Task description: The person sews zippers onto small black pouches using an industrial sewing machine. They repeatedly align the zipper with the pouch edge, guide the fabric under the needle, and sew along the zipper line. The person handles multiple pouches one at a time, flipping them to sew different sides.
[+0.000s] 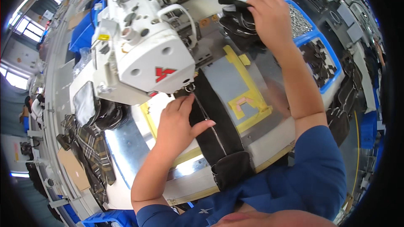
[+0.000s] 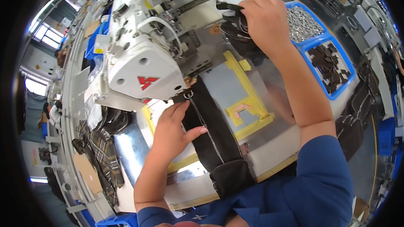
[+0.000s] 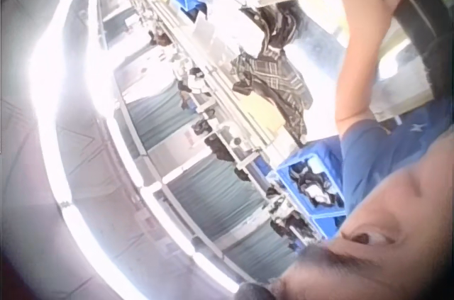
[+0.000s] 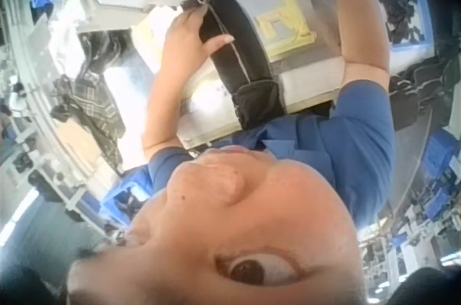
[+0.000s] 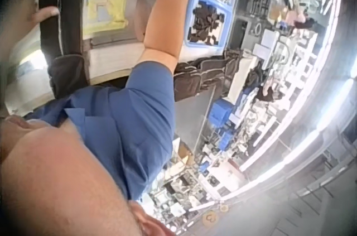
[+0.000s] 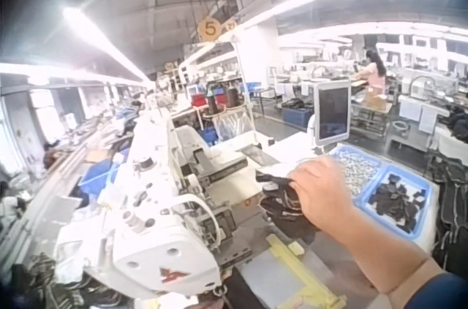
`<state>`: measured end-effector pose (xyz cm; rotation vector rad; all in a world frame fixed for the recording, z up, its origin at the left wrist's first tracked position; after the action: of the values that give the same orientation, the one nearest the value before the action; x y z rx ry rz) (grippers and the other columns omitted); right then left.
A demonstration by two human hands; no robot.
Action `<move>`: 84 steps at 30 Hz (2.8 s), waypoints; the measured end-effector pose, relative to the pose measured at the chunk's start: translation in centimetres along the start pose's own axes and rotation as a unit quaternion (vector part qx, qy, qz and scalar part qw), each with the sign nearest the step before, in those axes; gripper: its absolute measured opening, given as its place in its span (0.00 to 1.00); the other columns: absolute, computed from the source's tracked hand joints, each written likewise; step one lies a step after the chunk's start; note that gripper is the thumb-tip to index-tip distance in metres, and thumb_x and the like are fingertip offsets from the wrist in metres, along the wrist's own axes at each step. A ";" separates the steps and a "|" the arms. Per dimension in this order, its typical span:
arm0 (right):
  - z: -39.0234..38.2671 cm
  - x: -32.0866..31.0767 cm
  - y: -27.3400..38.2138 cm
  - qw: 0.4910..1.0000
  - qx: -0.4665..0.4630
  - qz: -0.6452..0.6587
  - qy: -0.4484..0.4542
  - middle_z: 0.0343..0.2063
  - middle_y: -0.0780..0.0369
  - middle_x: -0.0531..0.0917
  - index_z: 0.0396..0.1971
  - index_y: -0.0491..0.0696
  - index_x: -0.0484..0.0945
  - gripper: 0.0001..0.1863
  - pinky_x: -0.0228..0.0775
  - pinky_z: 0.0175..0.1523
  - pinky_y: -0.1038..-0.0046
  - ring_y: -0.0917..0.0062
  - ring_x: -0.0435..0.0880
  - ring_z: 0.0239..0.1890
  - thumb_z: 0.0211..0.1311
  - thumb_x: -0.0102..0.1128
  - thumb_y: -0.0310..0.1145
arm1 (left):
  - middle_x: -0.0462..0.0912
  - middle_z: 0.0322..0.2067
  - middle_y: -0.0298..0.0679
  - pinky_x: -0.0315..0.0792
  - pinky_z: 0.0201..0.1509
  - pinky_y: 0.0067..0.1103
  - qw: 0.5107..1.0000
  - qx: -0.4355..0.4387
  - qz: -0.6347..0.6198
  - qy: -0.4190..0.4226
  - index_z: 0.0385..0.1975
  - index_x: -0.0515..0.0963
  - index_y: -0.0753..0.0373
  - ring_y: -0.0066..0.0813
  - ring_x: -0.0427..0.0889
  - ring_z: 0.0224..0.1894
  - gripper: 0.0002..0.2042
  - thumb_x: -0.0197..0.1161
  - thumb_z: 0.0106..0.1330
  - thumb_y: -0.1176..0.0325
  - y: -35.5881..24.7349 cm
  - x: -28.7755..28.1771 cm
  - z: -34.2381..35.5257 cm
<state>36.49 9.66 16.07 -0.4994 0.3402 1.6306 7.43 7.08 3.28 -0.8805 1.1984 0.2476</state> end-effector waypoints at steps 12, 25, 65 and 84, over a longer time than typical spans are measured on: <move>-11.0 -5.3 24.4 0.727 -0.286 0.446 0.436 0.29 0.60 0.76 0.31 0.47 0.76 0.08 0.77 0.30 0.62 0.66 0.85 0.27 0.60 0.64 0.34 | 0.86 0.46 0.37 0.78 0.54 0.22 0.780 -0.243 -0.576 -0.023 0.65 0.75 0.66 0.22 0.82 0.47 0.21 0.67 0.77 0.64 4.0 5.2 -2.0; -8.2 3.9 16.8 0.820 0.015 0.489 0.296 0.36 0.58 0.85 0.41 0.43 0.87 0.12 0.77 0.39 0.65 0.61 0.85 0.36 0.58 0.76 0.27 | 0.86 0.52 0.41 0.73 0.64 0.25 0.881 -0.114 -0.419 -0.188 0.49 0.82 0.67 0.27 0.80 0.53 0.13 0.76 0.69 0.73 4.3 -0.5 -3.1; -10.3 6.0 17.8 0.787 0.082 0.517 0.327 0.34 0.57 0.83 0.37 0.45 0.85 0.06 0.76 0.42 0.60 0.58 0.84 0.36 0.67 0.70 0.31 | 0.88 0.33 0.38 0.74 0.39 0.18 0.929 -0.201 -0.267 -0.159 0.39 0.87 0.67 0.21 0.82 0.33 0.06 0.75 0.70 0.71 5.6 0.3 -3.1; -9.5 14.3 15.7 0.794 0.104 0.396 0.450 0.28 0.48 0.87 0.29 0.39 0.87 0.12 0.79 0.43 0.55 0.52 0.89 0.36 0.62 0.68 0.34 | 0.92 0.44 0.46 0.80 0.54 0.31 0.975 -0.172 -0.065 -0.125 0.47 0.86 0.68 0.39 0.89 0.45 0.17 0.80 0.63 0.68 10.5 -0.6 2.6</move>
<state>21.12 15.28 -0.45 -1.0447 1.6089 1.9998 2.72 16.01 -0.79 -1.1863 0.8712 0.4558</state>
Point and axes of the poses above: each hand's wrist, its own z-axis towards the middle knuckle, its own x-axis out of the palm, y = z × x, the point moved 10 cm from there along z, towards the middle knuckle
